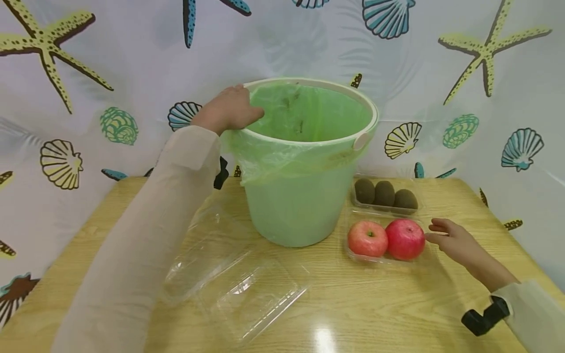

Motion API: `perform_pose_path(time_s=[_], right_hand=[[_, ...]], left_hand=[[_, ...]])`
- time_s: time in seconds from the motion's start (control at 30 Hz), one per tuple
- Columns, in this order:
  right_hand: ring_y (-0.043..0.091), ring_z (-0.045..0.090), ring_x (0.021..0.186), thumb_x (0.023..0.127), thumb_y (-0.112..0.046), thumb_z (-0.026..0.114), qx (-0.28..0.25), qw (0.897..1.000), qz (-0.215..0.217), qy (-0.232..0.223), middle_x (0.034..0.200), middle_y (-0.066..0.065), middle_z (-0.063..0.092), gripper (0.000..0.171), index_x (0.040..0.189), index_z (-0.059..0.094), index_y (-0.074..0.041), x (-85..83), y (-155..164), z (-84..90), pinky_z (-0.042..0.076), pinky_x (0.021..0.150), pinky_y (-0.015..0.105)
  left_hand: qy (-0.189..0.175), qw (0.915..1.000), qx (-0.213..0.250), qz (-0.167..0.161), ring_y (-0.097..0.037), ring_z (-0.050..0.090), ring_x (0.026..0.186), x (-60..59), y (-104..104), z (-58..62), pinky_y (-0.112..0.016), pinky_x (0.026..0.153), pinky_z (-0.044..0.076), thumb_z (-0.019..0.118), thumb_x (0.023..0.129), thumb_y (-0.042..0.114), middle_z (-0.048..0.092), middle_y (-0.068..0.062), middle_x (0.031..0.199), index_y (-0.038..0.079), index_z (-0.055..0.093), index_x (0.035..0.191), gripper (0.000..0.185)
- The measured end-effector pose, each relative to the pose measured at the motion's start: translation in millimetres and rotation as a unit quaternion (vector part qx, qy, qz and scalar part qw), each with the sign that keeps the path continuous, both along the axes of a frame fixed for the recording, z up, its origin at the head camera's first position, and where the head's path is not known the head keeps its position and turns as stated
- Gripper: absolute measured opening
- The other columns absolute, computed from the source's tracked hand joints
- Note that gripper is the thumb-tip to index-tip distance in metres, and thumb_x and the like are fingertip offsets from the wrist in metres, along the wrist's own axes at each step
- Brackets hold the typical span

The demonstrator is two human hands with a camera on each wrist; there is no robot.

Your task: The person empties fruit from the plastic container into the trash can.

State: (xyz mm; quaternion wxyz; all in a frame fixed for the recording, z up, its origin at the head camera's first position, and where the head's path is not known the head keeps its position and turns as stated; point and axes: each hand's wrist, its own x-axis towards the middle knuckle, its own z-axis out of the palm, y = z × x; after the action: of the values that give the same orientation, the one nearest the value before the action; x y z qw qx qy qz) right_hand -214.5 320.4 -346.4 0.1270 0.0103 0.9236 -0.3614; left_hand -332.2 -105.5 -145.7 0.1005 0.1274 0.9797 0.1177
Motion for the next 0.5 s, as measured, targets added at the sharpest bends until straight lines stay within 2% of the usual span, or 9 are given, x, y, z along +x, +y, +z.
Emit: perform_pose_path(time_s=[0.2, 0.33, 0.4, 0.5], right_hand=[[0.044, 0.052, 0.118, 0.102, -0.023, 0.039, -0.049, 0.998, -0.012, -0.026, 0.138, 0.04, 0.034, 0.063, 0.141, 0.015, 0.02, 0.4, 6.0, -14.0, 0.048, 0.096, 0.05], [0.021, 0.064, 0.099, 0.102, -0.023, 0.039, -0.097, 0.994, -0.031, -0.045, 0.132, 0.038, 0.043, 0.061, 0.14, 0.018, 0.02, -0.8, 9.1, -18.9, 0.054, 0.088, 0.038], [0.011, 0.064, 0.092, 0.101, -0.023, 0.039, -0.12, 0.99, -0.043, -0.056, 0.124, 0.032, 0.051, 0.059, 0.139, 0.022, 0.019, -1.7, 10.0, -20.8, 0.056, 0.083, 0.032], [0.005, 0.063, 0.086, 0.101, -0.022, 0.04, -0.142, 0.986, -0.055, -0.068, 0.111, 0.015, 0.061, 0.053, 0.135, 0.029, 0.017, -3.0, 10.7, -23.3, 0.057, 0.077, 0.027]], left_hand=[[0.007, 1.0, -0.002, -0.003, -0.036, -0.007, 0.147, 0.4, 4.7, 1.7, -0.046, 0.12, 0.005, 0.028, 0.096, 0.029, -0.008, -0.024, 0.157, -0.01, 0.008, 0.148, 0.068], [0.005, 1.0, 0.001, 0.004, -0.036, -0.007, 0.146, 1.1, 4.1, 0.9, -0.046, 0.12, 0.004, 0.03, 0.096, 0.027, -0.009, -0.023, 0.157, -0.011, 0.008, 0.148, 0.068], [0.007, 1.0, 0.001, 0.005, -0.037, -0.007, 0.146, 1.5, 3.0, 0.3, -0.046, 0.12, 0.004, 0.03, 0.097, 0.027, -0.009, -0.024, 0.157, -0.012, 0.012, 0.147, 0.066], [0.01, 0.9999, 0.001, 0.006, -0.037, -0.005, 0.146, 1.6, 1.4, -0.6, -0.046, 0.12, 0.006, 0.032, 0.097, 0.026, -0.008, -0.024, 0.157, -0.012, 0.024, 0.144, 0.061]])
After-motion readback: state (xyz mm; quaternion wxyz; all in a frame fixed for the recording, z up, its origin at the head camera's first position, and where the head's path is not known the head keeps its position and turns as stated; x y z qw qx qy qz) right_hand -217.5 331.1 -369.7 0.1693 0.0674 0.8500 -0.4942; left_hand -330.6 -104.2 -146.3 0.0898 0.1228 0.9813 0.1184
